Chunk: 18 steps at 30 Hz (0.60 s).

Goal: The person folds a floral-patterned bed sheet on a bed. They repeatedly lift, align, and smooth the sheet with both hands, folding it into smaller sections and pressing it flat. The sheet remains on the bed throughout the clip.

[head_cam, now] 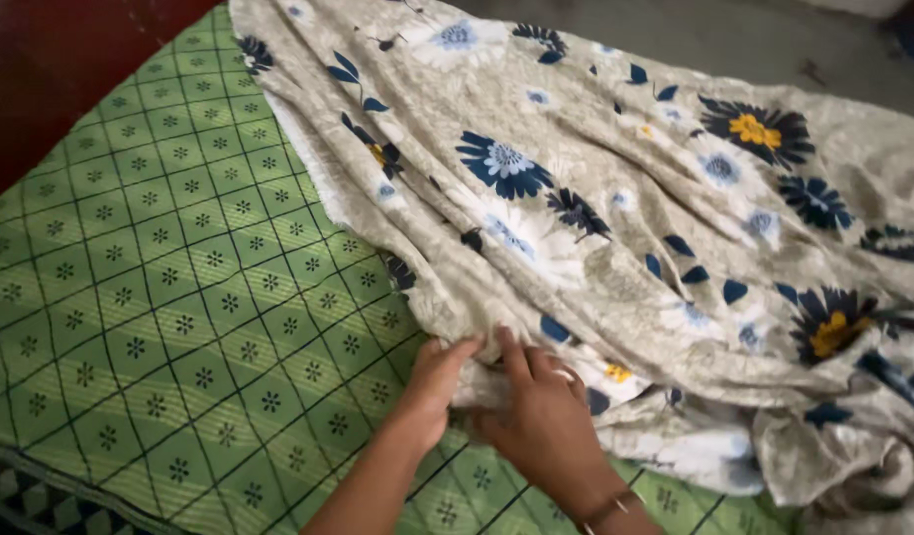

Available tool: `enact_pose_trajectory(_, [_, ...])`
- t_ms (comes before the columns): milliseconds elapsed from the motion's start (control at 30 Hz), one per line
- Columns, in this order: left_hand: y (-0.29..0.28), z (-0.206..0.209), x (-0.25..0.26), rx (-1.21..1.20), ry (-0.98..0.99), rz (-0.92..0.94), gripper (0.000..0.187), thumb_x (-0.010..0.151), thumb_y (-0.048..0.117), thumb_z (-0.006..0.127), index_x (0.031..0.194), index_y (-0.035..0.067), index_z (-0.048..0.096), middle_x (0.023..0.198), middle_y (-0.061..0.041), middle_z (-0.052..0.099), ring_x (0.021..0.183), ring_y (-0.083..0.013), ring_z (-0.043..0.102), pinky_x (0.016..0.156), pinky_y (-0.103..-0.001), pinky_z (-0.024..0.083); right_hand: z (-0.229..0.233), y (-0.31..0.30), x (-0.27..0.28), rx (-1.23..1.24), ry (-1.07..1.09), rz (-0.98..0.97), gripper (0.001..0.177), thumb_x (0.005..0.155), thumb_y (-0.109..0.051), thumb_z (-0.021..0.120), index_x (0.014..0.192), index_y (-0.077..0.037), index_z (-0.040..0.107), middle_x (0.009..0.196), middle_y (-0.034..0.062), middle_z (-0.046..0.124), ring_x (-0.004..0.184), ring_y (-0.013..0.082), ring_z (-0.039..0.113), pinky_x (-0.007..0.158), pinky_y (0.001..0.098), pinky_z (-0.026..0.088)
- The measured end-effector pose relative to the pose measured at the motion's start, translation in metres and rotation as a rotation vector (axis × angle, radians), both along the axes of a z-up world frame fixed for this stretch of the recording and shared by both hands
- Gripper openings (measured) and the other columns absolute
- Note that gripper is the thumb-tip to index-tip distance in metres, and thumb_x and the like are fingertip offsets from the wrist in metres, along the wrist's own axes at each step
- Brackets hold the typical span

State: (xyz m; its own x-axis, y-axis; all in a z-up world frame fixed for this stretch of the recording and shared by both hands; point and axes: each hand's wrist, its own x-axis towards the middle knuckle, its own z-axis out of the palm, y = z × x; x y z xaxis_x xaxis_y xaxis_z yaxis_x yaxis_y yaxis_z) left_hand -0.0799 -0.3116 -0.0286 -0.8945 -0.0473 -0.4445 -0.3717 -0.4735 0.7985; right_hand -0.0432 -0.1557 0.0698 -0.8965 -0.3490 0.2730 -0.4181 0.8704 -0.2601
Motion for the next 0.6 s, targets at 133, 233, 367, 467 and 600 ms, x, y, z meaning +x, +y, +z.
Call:
enact_pose_trajectory(133, [-0.043,0.01,0.014,0.325,-0.039,0.067,0.076,0.089,0.07,0.047,0.14,0.015,0.059,0.135,-0.003,0.068,0.124,-0.0235,0.06,0.102,-0.041,0.043,-0.045,-0.011,-0.013,-0.484,-0.588,-0.125,0.039,0.086,-0.019,0.068,0.121,-0.002,0.07,0.095,0.0139,0.072,0.087,0.0225,0.065,0.078,0.0379,0.053])
enact_pose_trajectory(233, [-0.071,0.015,0.017,0.449,-0.291,0.111,0.094,0.081,0.085,0.037,0.141,0.017,0.06,0.137,-0.009,0.064,0.123,-0.0301,0.057,0.096,-0.05,0.039,-0.06,0.004,-0.024,-1.009,-0.924,-0.2,0.041,0.08,-0.012,0.067,0.12,-0.002,0.068,0.083,0.0089,0.07,0.076,0.0175,0.064,0.072,0.0329,0.053])
enact_pose_trajectory(367, [-0.076,0.014,-0.001,0.648,-0.284,0.054,0.097,0.072,0.084,0.047,0.14,0.015,0.058,0.135,-0.011,0.066,0.124,-0.0354,0.058,0.101,-0.056,0.044,-0.056,0.013,-0.025,-1.029,-1.233,-0.257,0.039,0.08,-0.012,0.065,0.119,-0.011,0.069,0.078,0.0039,0.068,0.077,0.0149,0.065,0.074,0.0287,0.053])
enact_pose_trajectory(467, [-0.097,0.004,-0.017,0.573,-0.155,-0.035,0.086,0.075,0.066,0.065,0.137,0.007,0.059,0.128,-0.014,0.071,0.116,-0.0346,0.066,0.1,-0.052,0.051,-0.041,0.003,-0.017,-0.496,-1.277,0.108,0.039,0.08,-0.016,0.066,0.111,0.005,0.077,0.081,0.0093,0.071,0.072,0.0176,0.065,0.066,0.0322,0.052])
enact_pose_trajectory(600, [-0.159,-0.028,-0.018,-0.083,-0.016,0.06,0.05,0.077,0.026,0.076,0.118,-0.001,0.069,0.107,-0.015,0.076,0.088,-0.0289,0.073,0.079,-0.046,0.059,-0.028,-0.022,-0.014,-0.559,-1.255,0.15,0.042,0.082,-0.023,0.073,0.121,-0.007,0.073,0.104,0.0035,0.08,0.098,0.0142,0.074,0.089,0.0288,0.058])
